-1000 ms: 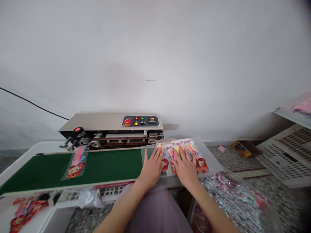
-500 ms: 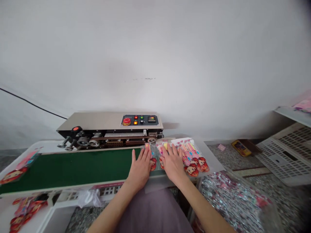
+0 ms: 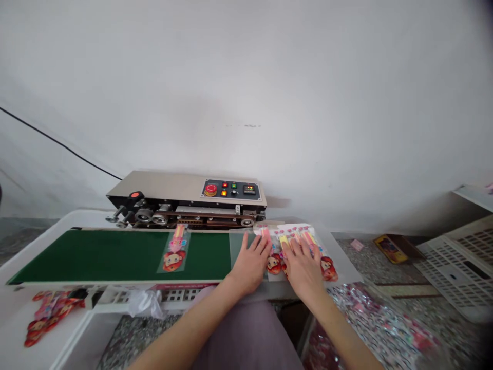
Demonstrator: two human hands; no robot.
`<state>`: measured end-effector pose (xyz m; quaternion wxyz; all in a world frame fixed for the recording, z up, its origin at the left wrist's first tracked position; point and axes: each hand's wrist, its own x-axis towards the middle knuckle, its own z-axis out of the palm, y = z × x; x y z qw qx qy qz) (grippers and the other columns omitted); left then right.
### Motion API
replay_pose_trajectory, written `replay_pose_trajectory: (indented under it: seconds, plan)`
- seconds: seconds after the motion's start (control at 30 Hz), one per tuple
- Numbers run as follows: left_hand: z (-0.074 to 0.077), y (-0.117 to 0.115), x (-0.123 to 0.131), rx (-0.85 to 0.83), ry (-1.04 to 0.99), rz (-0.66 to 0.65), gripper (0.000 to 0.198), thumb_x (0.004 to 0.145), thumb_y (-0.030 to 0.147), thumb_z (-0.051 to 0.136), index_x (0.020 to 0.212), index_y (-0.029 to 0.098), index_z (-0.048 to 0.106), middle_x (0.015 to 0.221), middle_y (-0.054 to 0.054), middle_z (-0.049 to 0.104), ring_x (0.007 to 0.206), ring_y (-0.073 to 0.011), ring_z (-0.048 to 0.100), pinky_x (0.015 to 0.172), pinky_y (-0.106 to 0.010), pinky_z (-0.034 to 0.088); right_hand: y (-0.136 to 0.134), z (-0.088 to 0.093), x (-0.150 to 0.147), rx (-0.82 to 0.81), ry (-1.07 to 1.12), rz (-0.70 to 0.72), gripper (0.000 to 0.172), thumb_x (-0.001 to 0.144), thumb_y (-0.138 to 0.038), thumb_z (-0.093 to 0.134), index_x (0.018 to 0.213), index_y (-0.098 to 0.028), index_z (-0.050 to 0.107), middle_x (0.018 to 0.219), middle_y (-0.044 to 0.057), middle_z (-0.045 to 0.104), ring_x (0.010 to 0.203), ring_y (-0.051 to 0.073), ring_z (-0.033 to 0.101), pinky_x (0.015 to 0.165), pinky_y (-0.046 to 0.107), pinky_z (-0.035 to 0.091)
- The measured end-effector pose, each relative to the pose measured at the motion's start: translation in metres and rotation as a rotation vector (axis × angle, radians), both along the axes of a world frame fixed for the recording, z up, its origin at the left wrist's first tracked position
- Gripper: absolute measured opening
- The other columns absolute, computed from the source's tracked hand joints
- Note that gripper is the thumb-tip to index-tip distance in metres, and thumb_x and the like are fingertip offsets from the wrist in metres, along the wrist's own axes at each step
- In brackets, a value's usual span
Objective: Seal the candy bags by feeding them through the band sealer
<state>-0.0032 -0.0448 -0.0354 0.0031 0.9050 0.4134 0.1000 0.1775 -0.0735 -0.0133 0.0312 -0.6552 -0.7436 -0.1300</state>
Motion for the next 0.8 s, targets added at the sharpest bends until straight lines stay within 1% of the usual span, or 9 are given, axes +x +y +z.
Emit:
replay_pose_trajectory:
  seconds: [0.1, 0.17, 0.27, 0.37, 0.47, 0.57, 0.63, 0.7, 0.8]
  plan:
    - [0.006, 0.004, -0.008, -0.014, 0.031, -0.016, 0.058, 0.098, 0.027, 0.038, 0.154, 0.013, 0.036, 0.162, -0.015, 0.033, 0.150, -0.0313, 0.029, 0.121, -0.067, 0.011, -0.001, -0.002, 0.003, 0.034, 0.037, 0.021, 0.045, 0.097, -0.018, 0.040, 0.137, -0.022, 0.060, 0.145, 0.010, 0.057, 0.140, 0.034, 0.039, 0.116, 0.057, 0.016]
    - [0.014, 0.003, -0.009, -0.059, 0.055, 0.007, 0.060, 0.094, 0.024, 0.043, 0.153, 0.013, 0.038, 0.161, -0.015, 0.033, 0.150, -0.0320, 0.029, 0.121, -0.067, 0.011, 0.005, 0.000, -0.001, 0.035, 0.096, 0.043, 0.045, 0.096, -0.015, 0.039, 0.134, -0.023, 0.062, 0.142, 0.008, 0.060, 0.137, 0.032, 0.042, 0.116, 0.054, 0.017]
    - [0.020, -0.001, 0.001, -0.090, 0.053, 0.072, 0.060, 0.093, 0.024, 0.047, 0.151, 0.013, 0.042, 0.159, -0.017, 0.036, 0.149, -0.0322, 0.031, 0.121, -0.067, 0.011, 0.029, 0.009, -0.014, -0.024, 0.228, 0.094, 0.046, 0.095, -0.012, 0.037, 0.129, -0.024, 0.065, 0.130, 0.005, 0.067, 0.121, 0.026, 0.052, 0.107, 0.042, 0.032]
    - [0.011, -0.004, 0.013, -0.081, 0.003, 0.156, 0.055, 0.100, 0.032, 0.039, 0.152, 0.013, 0.041, 0.161, -0.018, 0.032, 0.149, -0.0317, 0.031, 0.119, -0.068, 0.017, 0.056, 0.018, -0.031, -0.091, 0.314, 0.126, 0.045, 0.094, -0.012, 0.037, 0.124, -0.023, 0.068, 0.127, 0.006, 0.068, 0.112, 0.024, 0.054, 0.096, 0.035, 0.040]
    - [-0.005, -0.006, 0.017, -0.030, -0.028, 0.185, 0.055, 0.104, 0.035, 0.030, 0.155, 0.015, 0.034, 0.164, -0.015, 0.023, 0.151, -0.0305, 0.026, 0.116, -0.072, 0.020, 0.065, 0.021, -0.034, -0.133, 0.307, 0.160, 0.043, 0.094, -0.011, 0.038, 0.119, -0.023, 0.071, 0.125, 0.005, 0.069, 0.111, 0.024, 0.055, 0.095, 0.035, 0.040]
    - [-0.014, -0.006, 0.009, 0.011, -0.042, 0.169, 0.055, 0.105, 0.035, 0.027, 0.156, 0.017, 0.032, 0.165, -0.013, 0.024, 0.152, -0.0286, 0.024, 0.117, -0.073, 0.017, 0.045, 0.014, -0.019, -0.069, 0.223, 0.158, 0.046, 0.093, -0.010, 0.039, 0.128, -0.022, 0.066, 0.127, 0.006, 0.068, 0.116, 0.025, 0.054, 0.103, 0.038, 0.037]
    - [-0.014, -0.006, 0.002, 0.015, -0.049, 0.164, 0.054, 0.105, 0.034, 0.026, 0.155, 0.017, 0.035, 0.164, -0.013, 0.028, 0.152, -0.0286, 0.026, 0.117, -0.072, 0.017, 0.021, 0.003, -0.003, 0.017, 0.154, 0.123, 0.046, 0.094, -0.013, 0.041, 0.134, -0.020, 0.062, 0.134, 0.008, 0.064, 0.125, 0.028, 0.050, 0.110, 0.044, 0.031]
    - [-0.012, -0.006, -0.006, 0.016, -0.051, 0.166, 0.053, 0.105, 0.034, 0.027, 0.154, 0.017, 0.037, 0.163, -0.013, 0.029, 0.151, -0.0286, 0.027, 0.117, -0.073, 0.017, -0.003, -0.009, 0.009, 0.083, 0.116, 0.078, 0.044, 0.096, -0.018, 0.042, 0.135, -0.022, 0.061, 0.141, 0.008, 0.060, 0.133, 0.030, 0.045, 0.113, 0.049, 0.027]
    - [-0.011, -0.006, -0.019, 0.018, -0.052, 0.177, 0.052, 0.105, 0.033, 0.027, 0.153, 0.017, 0.039, 0.163, -0.013, 0.029, 0.151, -0.0281, 0.027, 0.117, -0.073, 0.016, -0.020, -0.023, 0.006, 0.110, 0.108, 0.026, 0.042, 0.098, -0.023, 0.042, 0.137, -0.023, 0.059, 0.148, 0.007, 0.054, 0.139, 0.032, 0.041, 0.115, 0.055, 0.022]
